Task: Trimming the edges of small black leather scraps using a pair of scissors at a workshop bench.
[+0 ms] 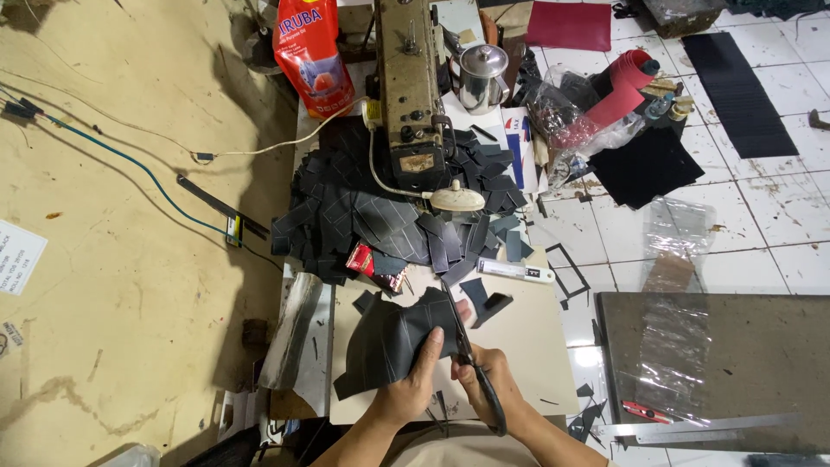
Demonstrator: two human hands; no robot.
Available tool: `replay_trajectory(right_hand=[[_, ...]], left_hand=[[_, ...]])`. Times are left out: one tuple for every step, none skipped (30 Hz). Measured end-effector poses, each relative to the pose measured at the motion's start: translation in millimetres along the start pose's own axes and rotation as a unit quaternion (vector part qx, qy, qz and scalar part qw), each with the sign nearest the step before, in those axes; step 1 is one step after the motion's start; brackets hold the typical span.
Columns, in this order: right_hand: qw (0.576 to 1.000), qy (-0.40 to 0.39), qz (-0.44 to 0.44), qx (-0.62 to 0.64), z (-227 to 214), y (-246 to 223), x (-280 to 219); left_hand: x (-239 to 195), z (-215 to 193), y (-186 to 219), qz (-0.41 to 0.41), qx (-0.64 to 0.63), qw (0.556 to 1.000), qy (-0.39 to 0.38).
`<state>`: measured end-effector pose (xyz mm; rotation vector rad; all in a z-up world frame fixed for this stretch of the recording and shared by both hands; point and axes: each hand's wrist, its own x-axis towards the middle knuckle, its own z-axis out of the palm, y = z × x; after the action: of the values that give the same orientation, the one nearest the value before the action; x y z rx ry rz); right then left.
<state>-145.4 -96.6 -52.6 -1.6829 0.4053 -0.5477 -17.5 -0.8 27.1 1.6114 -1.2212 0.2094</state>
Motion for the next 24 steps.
replay_trajectory(right_hand=[[1.000, -0.020, 0.010, 0.004, -2.0, 0.4, 0.1], [0.999, -0.040, 0.019, 0.009, -3.9, 1.7, 0.6], [0.999, -0.043, 0.028, 0.009, -4.8, 7.9, -0.6], [0.987, -0.049, 0.095, 0.119, -5.5, 15.1, -1.3], [0.959, -0.052, 0.164, 0.225, -6.3, 22.5, -2.9], [0.957, -0.052, 0.174, 0.225, -13.1, 32.1, -6.5], [0.966, -0.019, 0.159, 0.205, -20.8, 42.0, -7.3], [0.972, 0.013, 0.144, 0.184, -28.8, 51.2, -8.7], [0.972, 0.016, 0.150, 0.182, -36.3, 46.1, -7.9], [0.972, 0.051, 0.167, 0.159, -44.0, 40.5, -7.2], [0.970, 0.085, 0.182, 0.135, -51.7, 35.3, -3.8], [0.970, 0.087, 0.184, 0.133, -55.5, 34.9, -4.4], [0.965, 0.115, 0.197, 0.129, -59.2, 34.1, -3.7], [0.959, 0.143, 0.209, 0.125, -62.7, 32.7, -3.6], [0.960, 0.143, 0.209, 0.123, -63.7, 34.3, -3.7], [0.968, 0.153, 0.177, 0.090, -64.8, 35.6, -4.0], [0.974, 0.163, 0.145, 0.056, -65.7, 37.1, -3.7], [0.975, 0.162, 0.144, 0.054, -65.9, 29.9, -4.2], [0.974, 0.174, 0.140, 0.043, -66.4, 22.7, -4.3], [0.973, 0.185, 0.137, 0.031, -67.2, 15.7, -4.3], [0.973, 0.185, 0.137, 0.031, -68.2, 14.1, -5.4], [0.972, 0.190, 0.139, 0.025, -69.5, 12.7, -6.3], [0.970, 0.194, 0.142, 0.020, -70.5, 11.4, -6.4], [0.970, 0.195, 0.141, 0.020, -72.0, 15.8, -7.4]], left_hand=[[1.9, 0.4, 3.6, -0.169, -0.222, 0.959, -0.060], [3.7, 1.2, 6.1, -0.324, -0.425, 0.838, -0.114], [-24.0, 18.9, -33.9, -0.332, -0.426, 0.834, -0.112], [-57.3, 28.9, -74.3, -0.403, -0.253, 0.865, -0.158], [-96.8, 30.8, -112.7, -0.459, -0.072, 0.862, -0.202], [-84.8, 29.8, -98.2, -0.467, -0.075, 0.857, -0.205], [-69.3, 30.1, -86.0, -0.559, -0.254, 0.775, -0.148], [-53.4, 30.2, -73.6, -0.624, -0.418, 0.655, -0.080], [-52.4, 28.9, -67.3, -0.628, -0.420, 0.651, -0.082], [-51.2, 27.3, -60.5, -0.625, -0.404, 0.646, -0.172], [-47.9, 25.8, -55.3, -0.615, -0.386, 0.638, -0.259], [-55.8, 35.7, -50.5, -0.615, -0.388, 0.635, -0.261], [-62.7, 45.0, -45.7, -0.491, -0.275, 0.768, -0.306], [-69.8, 53.7, -40.2, -0.344, -0.148, 0.865, -0.332], [-73.8, 72.7, -46.3, -0.344, -0.150, 0.866, -0.331], [-77.8, 91.5, -52.1, -0.213, -0.066, 0.929, -0.295], [-81.2, 110.4, -58.3, -0.074, 0.019, 0.965, -0.250], [-76.9, 117.6, -65.5, -0.074, 0.018, 0.966, -0.248], [-71.7, 125.3, -72.9, -0.047, 0.054, 0.972, -0.222], [-66.3, 133.5, -80.2, -0.021, 0.089, 0.976, -0.196], [-68.1, 140.2, -92.0, -0.021, 0.089, 0.976, -0.195], [-69.6, 147.5, -103.9, -0.030, 0.139, 0.966, -0.215], [-70.5, 154.4, -116.4, -0.040, 0.189, 0.953, -0.234], [-69.2, 155.2, -119.6, -0.039, 0.189, 0.953, -0.235]])
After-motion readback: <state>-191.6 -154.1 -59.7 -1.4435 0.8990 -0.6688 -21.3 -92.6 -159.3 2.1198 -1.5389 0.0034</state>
